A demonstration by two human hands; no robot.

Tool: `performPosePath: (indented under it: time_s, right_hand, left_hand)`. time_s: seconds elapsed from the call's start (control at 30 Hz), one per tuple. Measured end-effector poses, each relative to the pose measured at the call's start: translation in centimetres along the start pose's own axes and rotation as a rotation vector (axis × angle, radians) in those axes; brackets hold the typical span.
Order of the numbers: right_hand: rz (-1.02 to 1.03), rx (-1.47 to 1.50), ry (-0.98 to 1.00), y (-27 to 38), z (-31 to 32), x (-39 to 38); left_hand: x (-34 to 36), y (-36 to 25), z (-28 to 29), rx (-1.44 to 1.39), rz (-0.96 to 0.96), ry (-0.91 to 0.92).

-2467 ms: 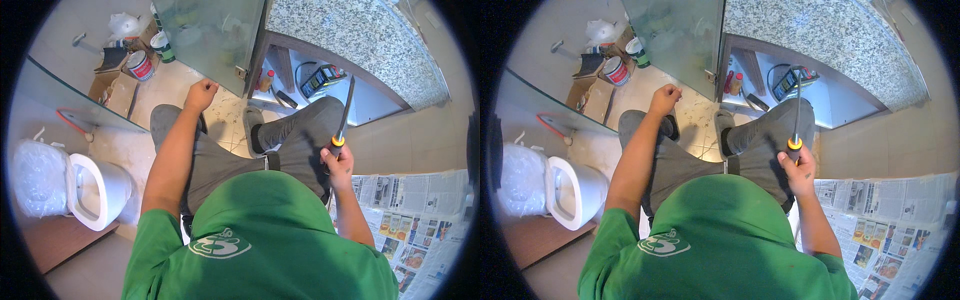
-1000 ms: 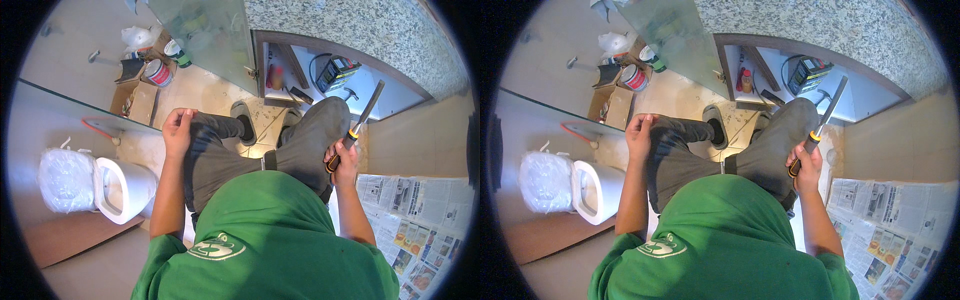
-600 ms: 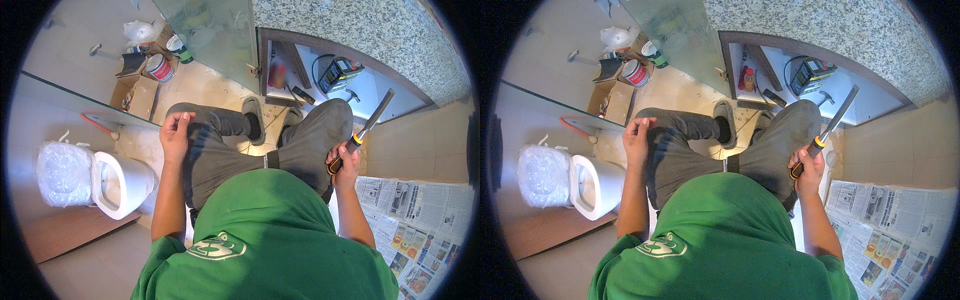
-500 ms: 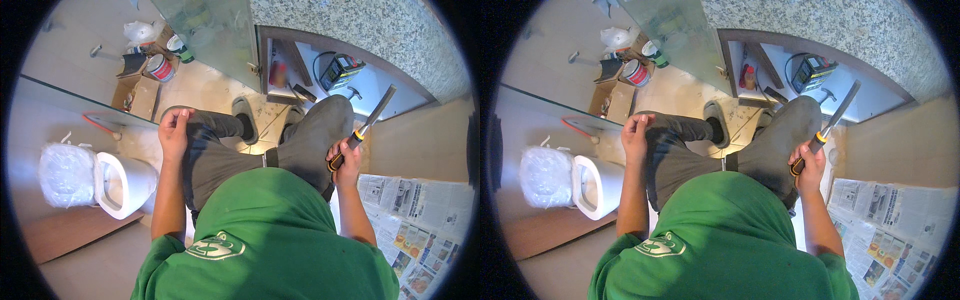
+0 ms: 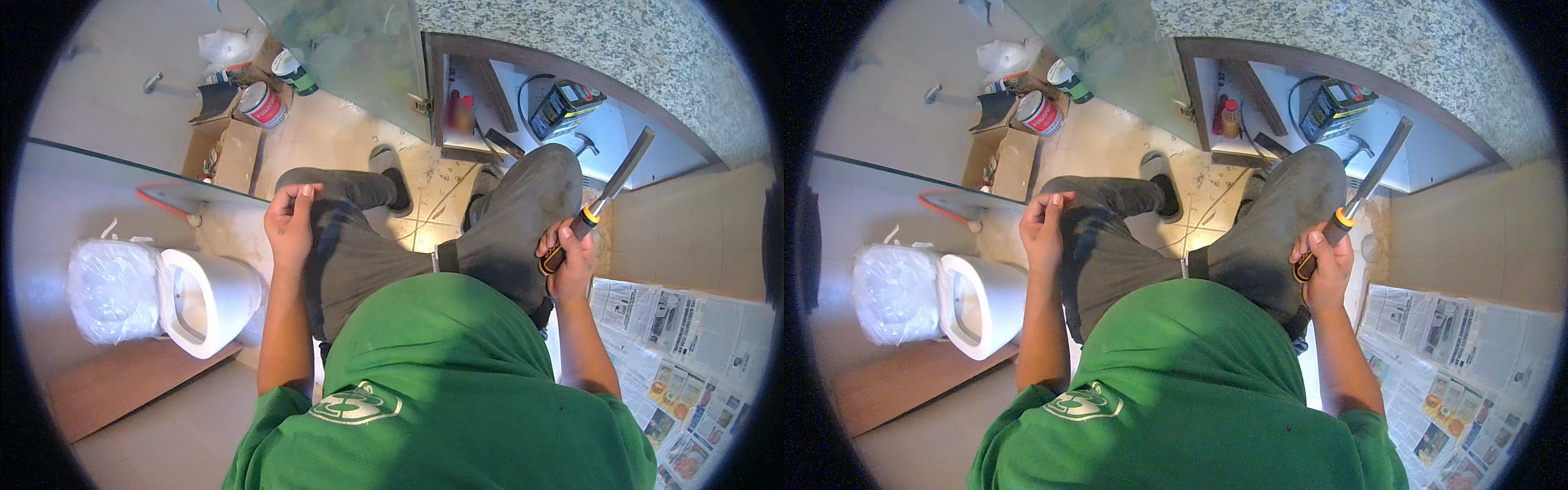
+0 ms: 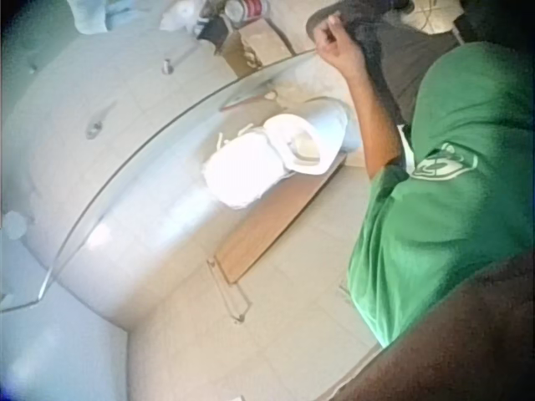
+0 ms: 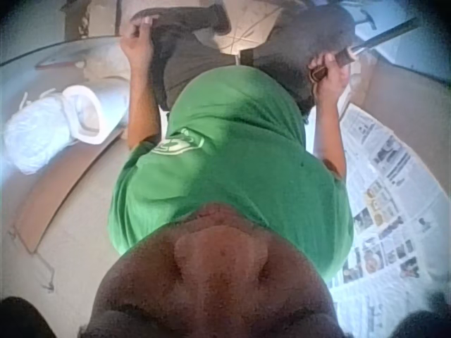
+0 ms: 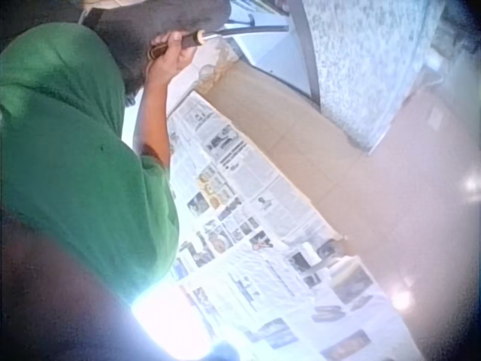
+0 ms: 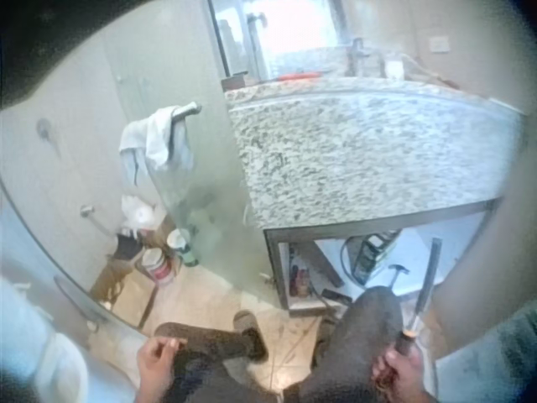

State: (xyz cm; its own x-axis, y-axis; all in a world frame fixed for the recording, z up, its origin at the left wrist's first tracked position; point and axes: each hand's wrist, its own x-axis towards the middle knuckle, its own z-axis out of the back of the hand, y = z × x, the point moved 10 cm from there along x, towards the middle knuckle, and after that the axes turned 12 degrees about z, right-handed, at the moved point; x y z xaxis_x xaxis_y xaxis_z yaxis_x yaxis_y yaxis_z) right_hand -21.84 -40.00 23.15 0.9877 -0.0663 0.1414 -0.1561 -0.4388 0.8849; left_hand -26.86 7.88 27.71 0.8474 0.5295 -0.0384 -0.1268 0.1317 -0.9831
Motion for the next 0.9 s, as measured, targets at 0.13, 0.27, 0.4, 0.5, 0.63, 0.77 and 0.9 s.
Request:
performPosePath:
  time_s: [0.13,0.27,0.4,0.5,0.63,0.77,0.9]
  right_hand:
    - [-0.006,-0.063,-0.001,0.0,0.1,0.1]
    - [-0.024,-0.053,-0.012,0.1,0.5,0.1]
    - [-0.043,0.015,-0.060,-0.1,1.2,0.0]
    - [-0.006,0.058,-0.066,0.0,1.0,0.2]
    - [0.017,0.053,-0.073,-0.2,1.1,0.0]
    - [0.003,0.037,-0.077,-0.3,1.0,0.0]
    - [0.008,0.007,-0.053,0.3,0.8,0.3]
  left_hand:
    - [-0.6,1.6,0.2,-0.032,0.040,-0.012]
    - [-1.2,1.4,-0.9,-0.026,0.040,0.031]
    - [-1.6,-0.2,-2.9,0.064,0.011,0.065]
    - [-1.3,-2.1,-3.6,0.112,-0.029,0.095]
    - [-0.2,-2.9,-3.3,0.089,-0.059,0.092]
    - [-0.3,-3.0,-3.3,0.118,-0.054,0.083]
    - [-1.0,-1.9,-3.1,0.068,-0.023,0.078]
